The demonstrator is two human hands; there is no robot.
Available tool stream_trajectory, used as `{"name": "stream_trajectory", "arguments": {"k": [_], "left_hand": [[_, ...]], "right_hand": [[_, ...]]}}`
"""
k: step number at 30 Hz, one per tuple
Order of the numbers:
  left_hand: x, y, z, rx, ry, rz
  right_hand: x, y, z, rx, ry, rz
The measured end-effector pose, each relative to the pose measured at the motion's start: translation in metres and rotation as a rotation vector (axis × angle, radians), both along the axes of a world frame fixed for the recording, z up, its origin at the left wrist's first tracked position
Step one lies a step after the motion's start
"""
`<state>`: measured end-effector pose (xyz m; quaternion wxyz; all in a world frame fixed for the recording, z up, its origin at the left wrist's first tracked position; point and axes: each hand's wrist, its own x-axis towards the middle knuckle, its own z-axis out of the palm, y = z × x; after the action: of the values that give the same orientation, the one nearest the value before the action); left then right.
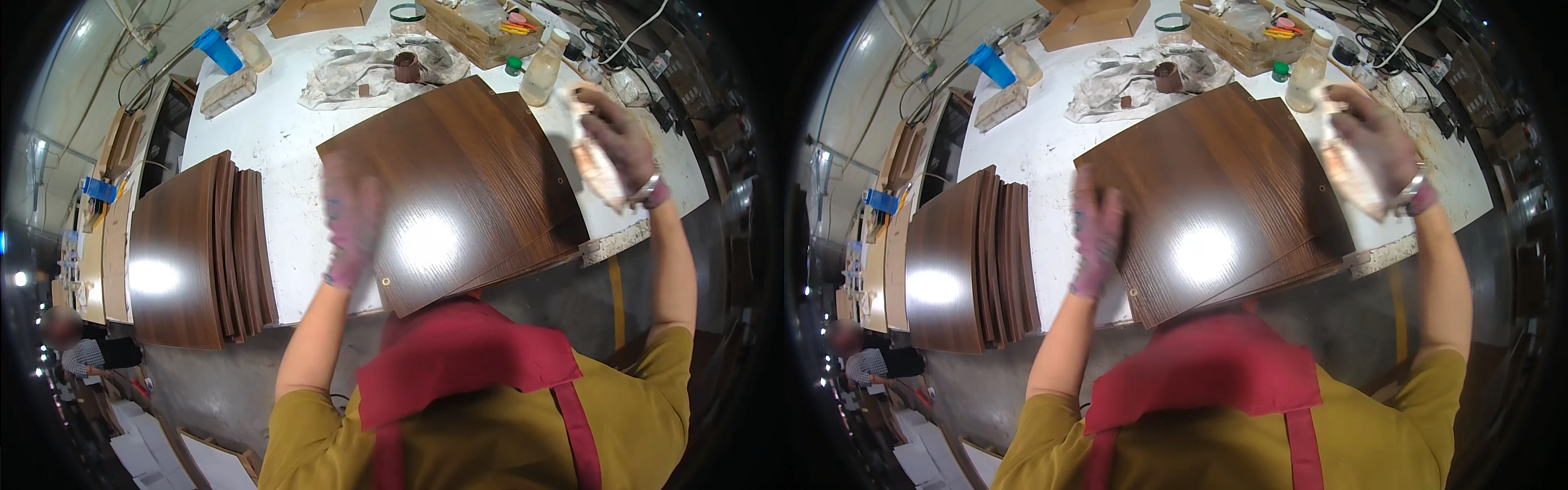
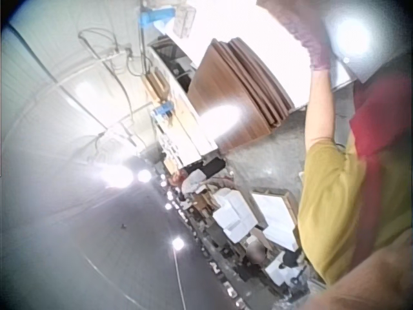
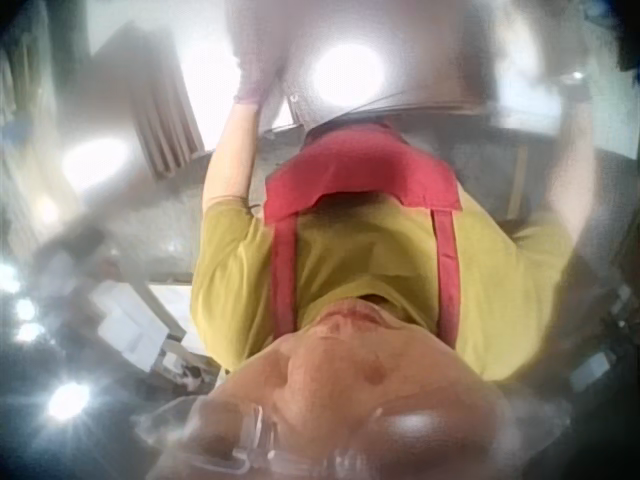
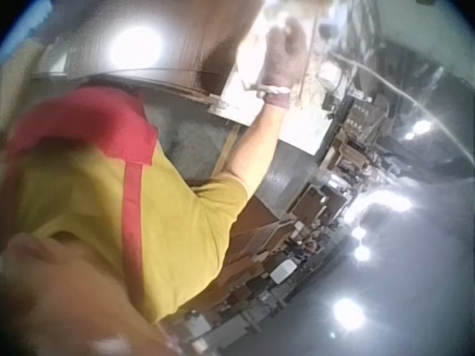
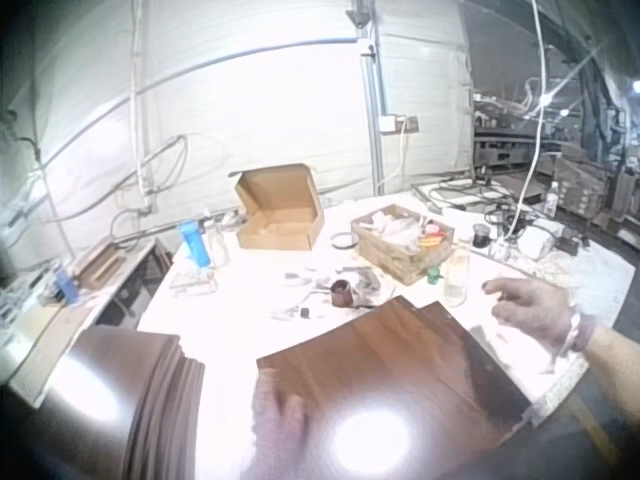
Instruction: The person wipes wood panels and a wooden drawer with a cloth, turning the objects over to clean multiple sides and stacking the panels one by one.
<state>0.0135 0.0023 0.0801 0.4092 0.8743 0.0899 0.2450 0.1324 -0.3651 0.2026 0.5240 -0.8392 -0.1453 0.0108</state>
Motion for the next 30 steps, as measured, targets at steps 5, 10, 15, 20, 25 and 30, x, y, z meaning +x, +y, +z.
{"name": "stream_trajectory", "arguments": {"k": [5,10,15,20,25,30], "left_hand": [[0.070,0.093,-0.043,-0.548,0.277,0.192],[0.109,0.092,-0.070,-0.198,0.146,0.101],[0.107,0.073,-0.048,-0.155,0.211,-0.003],[0.112,0.059,-0.091,-0.002,0.004,-0.135],[0.102,0.066,-0.066,0.040,0.045,-0.196],[0.112,0.070,-0.082,-0.056,-0.009,-0.238]], "right_hand": [[0.019,0.048,-0.079,-0.268,-0.017,0.134],[-0.037,0.081,-0.092,-0.798,-0.226,0.235],[-0.054,0.103,-0.102,-0.612,-0.257,0.357],[-0.093,0.255,-0.108,-0.494,-0.522,0.648],[0.047,0.216,-0.122,-0.540,-0.012,0.039],[0.012,0.248,-0.137,-0.642,-0.339,0.330]]}}
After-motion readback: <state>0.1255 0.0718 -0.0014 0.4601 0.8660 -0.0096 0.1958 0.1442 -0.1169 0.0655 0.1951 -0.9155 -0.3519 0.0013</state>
